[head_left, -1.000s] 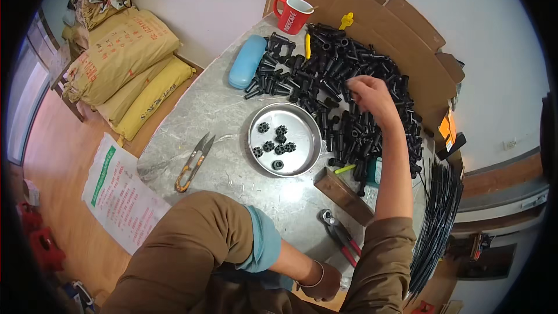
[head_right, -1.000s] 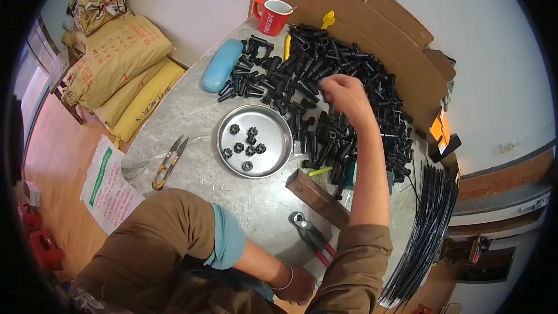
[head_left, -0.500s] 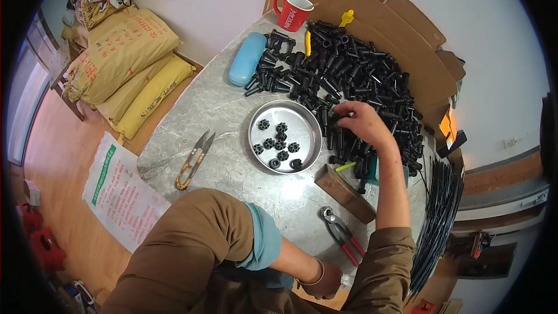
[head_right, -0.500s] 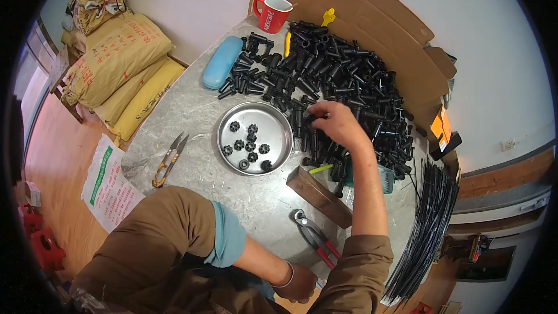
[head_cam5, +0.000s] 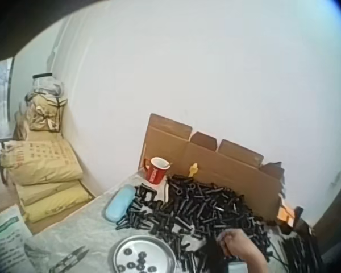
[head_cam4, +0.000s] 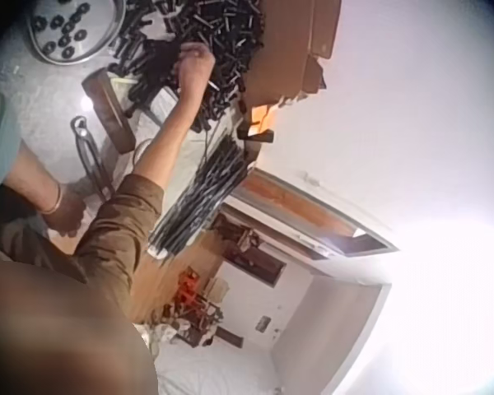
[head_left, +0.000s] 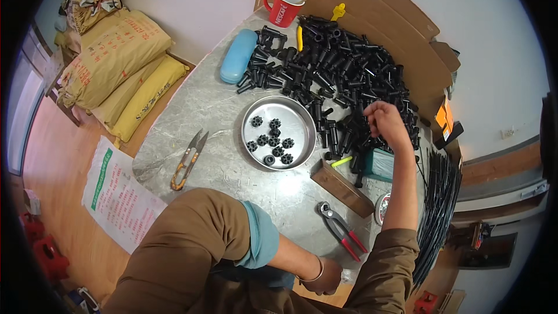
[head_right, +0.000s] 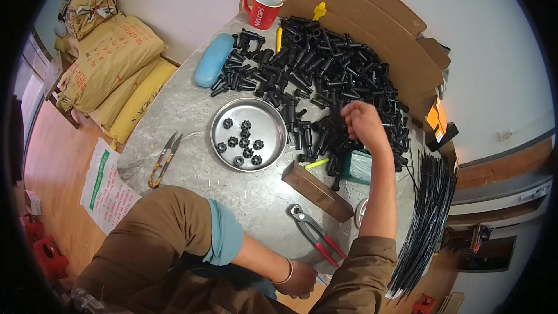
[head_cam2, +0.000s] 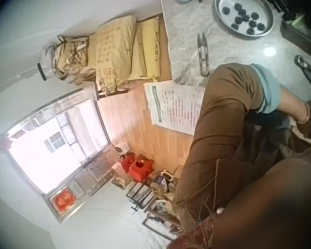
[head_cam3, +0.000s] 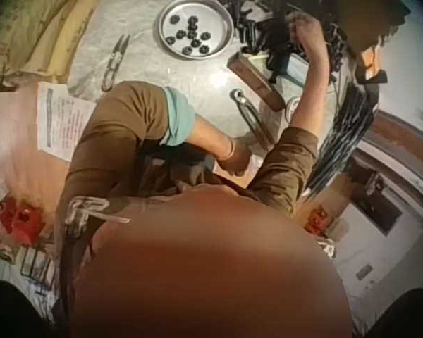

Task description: Sorting small plastic parts into a bowl and then packaging them into plastic bags.

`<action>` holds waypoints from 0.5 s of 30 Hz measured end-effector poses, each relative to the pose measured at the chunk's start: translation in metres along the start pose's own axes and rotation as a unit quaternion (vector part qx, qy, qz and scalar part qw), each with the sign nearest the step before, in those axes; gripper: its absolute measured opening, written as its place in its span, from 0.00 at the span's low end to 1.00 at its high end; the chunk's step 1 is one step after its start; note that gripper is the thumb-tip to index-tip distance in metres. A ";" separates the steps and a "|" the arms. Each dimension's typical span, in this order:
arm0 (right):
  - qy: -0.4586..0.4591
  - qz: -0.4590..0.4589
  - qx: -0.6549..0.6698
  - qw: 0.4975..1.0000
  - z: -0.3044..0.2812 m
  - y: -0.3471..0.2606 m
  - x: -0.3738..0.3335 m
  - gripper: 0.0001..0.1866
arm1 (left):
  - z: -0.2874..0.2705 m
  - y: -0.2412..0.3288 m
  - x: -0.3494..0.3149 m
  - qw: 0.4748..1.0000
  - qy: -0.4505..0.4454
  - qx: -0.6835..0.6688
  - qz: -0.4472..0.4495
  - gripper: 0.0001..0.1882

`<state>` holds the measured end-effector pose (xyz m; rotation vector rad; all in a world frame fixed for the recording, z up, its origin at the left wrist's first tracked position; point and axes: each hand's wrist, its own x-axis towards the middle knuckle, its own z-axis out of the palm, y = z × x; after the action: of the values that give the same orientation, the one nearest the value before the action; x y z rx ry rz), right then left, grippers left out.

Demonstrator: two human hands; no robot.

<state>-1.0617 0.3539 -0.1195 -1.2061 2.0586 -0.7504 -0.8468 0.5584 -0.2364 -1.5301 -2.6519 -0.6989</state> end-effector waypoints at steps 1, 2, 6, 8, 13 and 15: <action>-0.002 0.020 -0.057 0.998 -0.002 0.004 -0.004 0.11 | 0.000 0.000 0.002 1.000 0.000 0.001 0.003 0.14; 0.027 -0.066 -0.132 0.989 0.001 0.017 -0.007 0.11 | 0.001 -0.001 0.004 1.000 0.000 0.000 0.007 0.14; 0.028 -0.065 -0.299 0.952 0.017 0.006 -0.025 0.13 | 0.004 -0.002 0.002 0.999 0.022 -0.018 0.014 0.14; 0.031 -0.066 -0.335 0.940 0.024 -0.001 -0.029 0.14 | 0.002 -0.001 0.002 1.000 0.021 -0.009 0.018 0.14; 0.058 -0.108 -0.434 0.893 0.036 0.001 -0.027 0.16 | -0.002 0.000 0.001 1.000 0.013 -0.020 0.013 0.14; 0.062 -0.112 -0.444 0.887 0.039 0.002 -0.023 0.15 | -0.002 0.000 0.001 1.000 0.001 -0.020 0.011 0.14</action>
<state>-1.0246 0.3691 -0.1413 -1.9392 2.4799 0.0955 -0.8473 0.5582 -0.2346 -1.5658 -2.6311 -0.7568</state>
